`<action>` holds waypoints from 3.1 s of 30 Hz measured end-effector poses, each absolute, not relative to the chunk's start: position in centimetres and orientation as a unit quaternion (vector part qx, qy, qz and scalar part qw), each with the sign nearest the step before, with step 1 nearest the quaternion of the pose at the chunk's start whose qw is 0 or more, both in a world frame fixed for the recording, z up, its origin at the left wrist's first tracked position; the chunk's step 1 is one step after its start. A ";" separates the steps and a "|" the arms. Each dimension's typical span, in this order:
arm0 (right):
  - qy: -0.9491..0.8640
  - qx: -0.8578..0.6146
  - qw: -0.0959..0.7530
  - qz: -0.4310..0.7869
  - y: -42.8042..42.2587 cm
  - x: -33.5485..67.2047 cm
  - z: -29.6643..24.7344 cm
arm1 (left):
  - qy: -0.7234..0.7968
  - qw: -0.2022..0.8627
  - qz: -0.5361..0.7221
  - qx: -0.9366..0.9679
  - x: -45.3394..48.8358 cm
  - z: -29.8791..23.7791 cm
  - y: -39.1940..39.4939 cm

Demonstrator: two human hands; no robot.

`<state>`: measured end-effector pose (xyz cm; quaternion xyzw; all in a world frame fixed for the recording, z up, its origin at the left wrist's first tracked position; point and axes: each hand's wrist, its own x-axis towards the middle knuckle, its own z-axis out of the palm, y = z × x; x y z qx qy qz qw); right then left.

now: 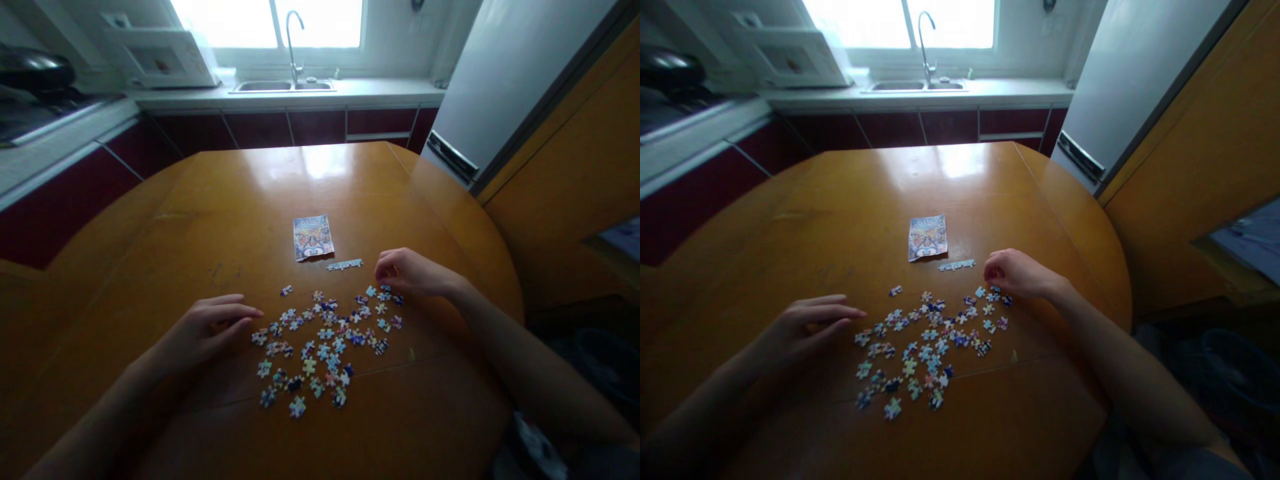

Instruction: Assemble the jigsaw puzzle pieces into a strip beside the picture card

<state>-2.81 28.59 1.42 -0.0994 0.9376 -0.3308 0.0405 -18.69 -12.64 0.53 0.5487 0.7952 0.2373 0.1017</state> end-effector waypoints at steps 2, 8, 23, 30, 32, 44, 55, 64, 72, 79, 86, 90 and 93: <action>0.941 -0.100 0.049 -0.318 28.4 -2.8 1.3 | 0.797 0.107 0.241 0.543 -18.6 0.5 -12.7; 0.950 -0.071 0.025 -0.302 28.7 -2.8 1.3 | 0.795 0.111 0.239 0.547 -18.8 0.3 -12.8; 0.931 -0.130 0.092 -0.329 27.1 -2.5 1.6 | 0.780 0.106 0.246 0.565 -18.5 0.9 -11.9; 0.934 -0.135 0.095 -0.317 27.0 -2.6 1.6 | 0.775 0.121 0.249 0.568 -18.1 1.3 -11.6; 0.935 -0.135 0.096 -0.313 27.0 -2.6 1.7 | 0.775 0.120 0.252 0.567 -18.0 1.4 -11.5; 0.851 -0.056 0.165 -0.495 27.3 -2.7 2.1 | 0.771 0.128 0.267 0.564 -17.8 1.0 -11.0; 0.732 0.008 0.158 -0.663 23.1 -2.6 1.5 | 0.744 0.020 0.350 0.569 -11.8 2.4 -3.6; 0.709 0.018 0.135 -0.692 21.9 -2.7 1.1 | 0.737 0.028 0.349 0.579 -11.4 2.2 0.6; 0.838 0.093 -0.048 -0.535 23.0 -4.1 0.3 | 0.829 0.017 0.278 0.485 -18.1 -0.2 1.4; 0.877 0.075 -0.074 -0.469 23.1 -4.9 -0.7 | 0.839 0.074 0.285 0.458 -19.1 -1.3 1.6; 0.944 -0.051 -0.133 -0.299 22.6 -5.0 -0.8 | 0.833 0.097 0.326 0.437 -19.0 -1.7 1.8; 0.964 -0.076 -0.111 -0.228 22.4 -4.8 -1.0 | 0.834 0.098 0.332 0.429 -19.0 -1.9 1.9; 0.968 -0.084 -0.100 -0.214 22.5 -4.7 -1.2 | 0.833 0.097 0.341 0.425 -19.0 -1.8 2.0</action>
